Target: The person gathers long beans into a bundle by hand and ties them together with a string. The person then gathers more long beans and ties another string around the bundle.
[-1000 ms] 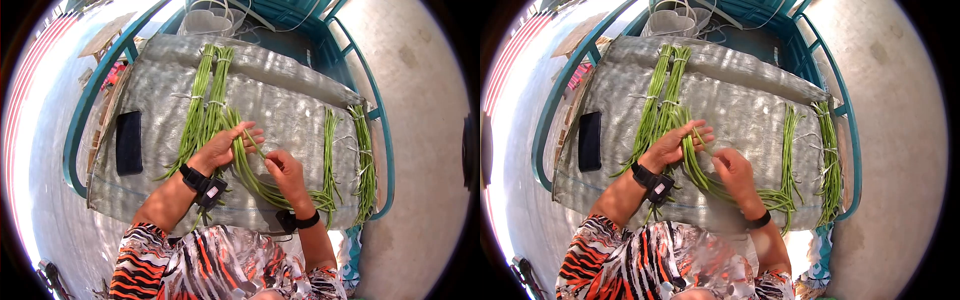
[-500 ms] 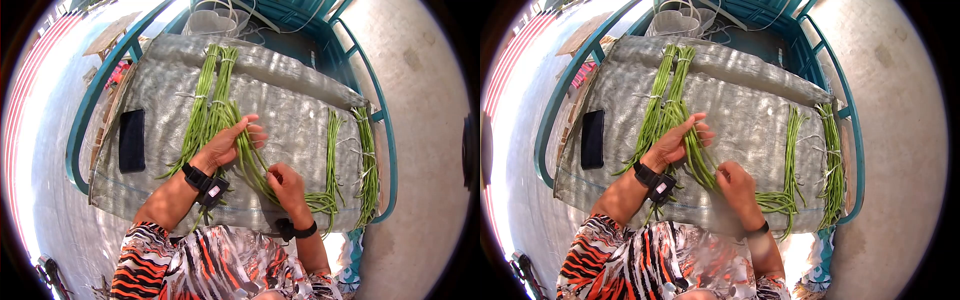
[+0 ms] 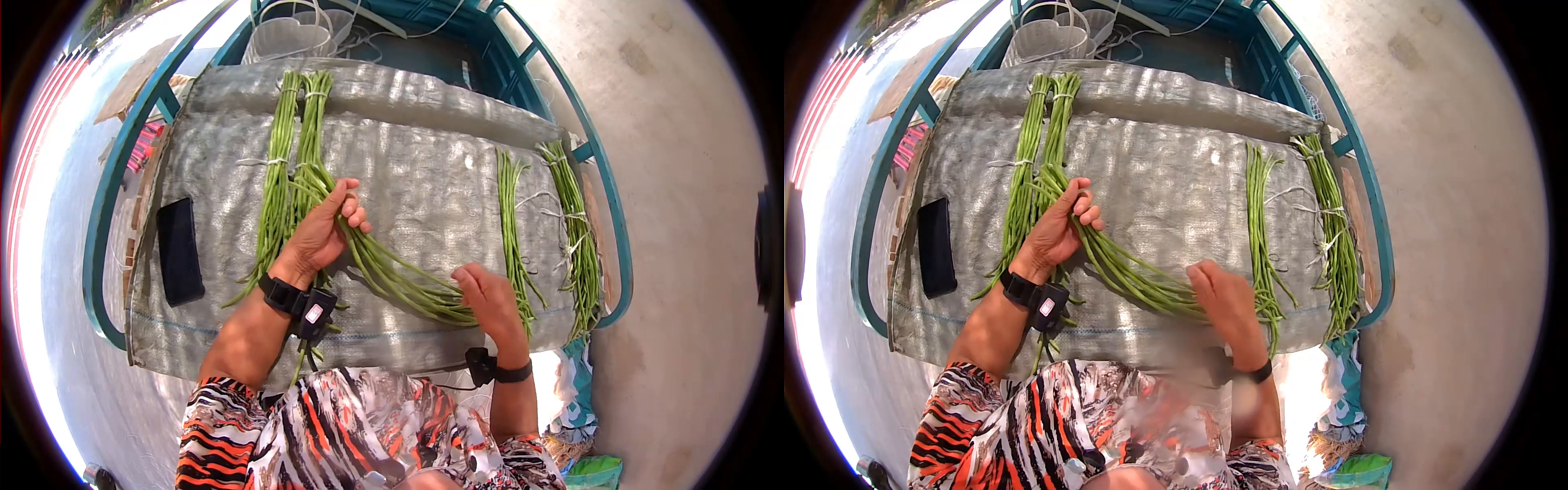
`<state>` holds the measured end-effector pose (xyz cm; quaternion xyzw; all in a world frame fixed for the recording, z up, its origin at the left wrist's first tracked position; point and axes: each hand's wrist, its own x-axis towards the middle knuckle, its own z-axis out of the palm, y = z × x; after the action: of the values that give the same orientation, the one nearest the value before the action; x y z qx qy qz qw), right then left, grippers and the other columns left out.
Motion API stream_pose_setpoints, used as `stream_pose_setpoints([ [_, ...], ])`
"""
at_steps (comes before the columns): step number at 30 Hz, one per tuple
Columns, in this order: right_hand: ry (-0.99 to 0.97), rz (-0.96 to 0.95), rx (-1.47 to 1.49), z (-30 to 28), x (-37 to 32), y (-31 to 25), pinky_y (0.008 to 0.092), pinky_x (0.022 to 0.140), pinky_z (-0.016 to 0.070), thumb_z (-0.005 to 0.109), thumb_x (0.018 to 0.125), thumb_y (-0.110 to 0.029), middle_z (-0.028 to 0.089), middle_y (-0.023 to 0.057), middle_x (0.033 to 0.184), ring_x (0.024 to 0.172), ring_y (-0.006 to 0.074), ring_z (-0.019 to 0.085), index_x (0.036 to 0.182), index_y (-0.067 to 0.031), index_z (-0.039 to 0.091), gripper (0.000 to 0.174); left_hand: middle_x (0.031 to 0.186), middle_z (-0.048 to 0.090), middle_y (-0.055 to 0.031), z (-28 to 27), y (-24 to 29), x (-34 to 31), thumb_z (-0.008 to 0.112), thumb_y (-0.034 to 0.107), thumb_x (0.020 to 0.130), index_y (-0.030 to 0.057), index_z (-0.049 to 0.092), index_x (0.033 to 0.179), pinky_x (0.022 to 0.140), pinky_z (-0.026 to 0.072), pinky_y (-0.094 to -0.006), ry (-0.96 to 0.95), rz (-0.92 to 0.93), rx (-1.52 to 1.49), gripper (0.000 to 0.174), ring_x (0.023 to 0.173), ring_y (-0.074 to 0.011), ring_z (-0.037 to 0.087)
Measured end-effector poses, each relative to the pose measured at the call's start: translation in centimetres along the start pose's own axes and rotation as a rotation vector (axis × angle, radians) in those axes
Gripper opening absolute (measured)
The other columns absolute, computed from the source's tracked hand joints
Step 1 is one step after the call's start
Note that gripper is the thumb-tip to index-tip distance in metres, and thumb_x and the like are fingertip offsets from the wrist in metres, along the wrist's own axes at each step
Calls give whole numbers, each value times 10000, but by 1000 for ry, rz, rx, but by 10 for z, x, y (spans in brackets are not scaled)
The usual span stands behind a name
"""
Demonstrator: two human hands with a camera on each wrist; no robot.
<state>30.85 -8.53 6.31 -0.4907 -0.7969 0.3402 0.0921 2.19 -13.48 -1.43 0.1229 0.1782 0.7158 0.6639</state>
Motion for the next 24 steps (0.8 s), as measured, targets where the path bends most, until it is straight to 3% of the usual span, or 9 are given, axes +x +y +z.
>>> stream_pose_setpoints([
  [4, 314, 116, -549, -36, -6, 49, 415, 657, 460, 623, 867, -245, 630, 95, 770, 731, 299, 612, 904, -90, 619, 159, 723, 434, 39, 11, 3, -1, 495, 306, 989, 129, 488, 1270, 685, 452, -294, 111, -42, 27, 332, 706, -107, 445],
  [5, 365, 108, -513, -40, -2, 55, 418, 675, 463, 629, 858, -240, 631, 93, 805, 767, 297, 612, 909, -94, 619, 154, 732, 435, 39, 12, 3, -2, 515, 290, 982, 130, 447, 1331, 683, 447, -279, 113, -43, 33, 390, 717, -103, 441],
  [8, 493, 71, -435, -44, 26, 69, 426, 717, 468, 643, 840, -232, 631, 93, 896, 859, 296, 607, 927, -102, 616, 158, 718, 463, 34, 0, 1, 0, 533, 268, 977, 110, 448, 1329, 689, 465, -293, 5, -44, -11, 395, 701, -98, 470],
  [11, 534, 75, -437, -36, 54, 82, 455, 734, 466, 666, 824, -273, 627, 102, 958, 930, 310, 594, 943, -100, 605, 219, 696, 445, 37, -6, 0, 1, 544, 262, 972, 52, 463, 1295, 689, 461, -286, 24, -103, -7, 394, 684, -100, 462],
  [13, 474, 108, -469, -34, 68, 87, 464, 737, 465, 671, 806, -289, 634, 98, 941, 920, 310, 598, 931, -101, 602, 236, 710, 477, 31, -11, 0, 2, 550, 251, 969, 22, 524, 1189, 673, 470, -288, 10, -120, -39, 319, 691, -108, 487],
  [16, 438, 112, -550, -33, 83, 99, 473, 734, 464, 662, 783, -287, 644, 93, 911, 885, 314, 609, 914, -103, 597, 235, 728, 497, 23, -7, 1, 0, 532, 247, 978, 57, 564, 1088, 655, 465, -282, 98, -107, -15, 222, 709, -123, 501],
  [20, 431, 236, -586, -38, 88, 79, 483, 742, 463, 625, 759, -252, 653, 88, 874, 812, 337, 617, 902, -107, 599, 205, 786, 557, -1, -2, 2, -1, 537, 247, 974, 67, 570, 1075, 666, 479, -281, 120, -114, -19, 209, 746, -137, 527],
  [23, 529, 202, -442, -45, 89, 72, 405, 640, 482, 603, 799, -228, 637, 77, 835, 718, 273, 628, 957, -79, 593, 217, 914, 630, -36, -6, 3, -3, 542, 239, 972, 60, 568, 1124, 668, 490, -276, 82, -144, -24, 237, 789, -143, 578],
  [24, 502, 195, -96, -46, 90, 73, 362, 602, 469, 600, 813, -222, 618, 64, 813, 690, 235, 618, 983, -65, 584, 232, 945, 642, -46, -5, 4, -3, 544, 237, 971, 58, 567, 1135, 667, 492, -275, 85, -155, -18, 244, 799, -144, 589],
])
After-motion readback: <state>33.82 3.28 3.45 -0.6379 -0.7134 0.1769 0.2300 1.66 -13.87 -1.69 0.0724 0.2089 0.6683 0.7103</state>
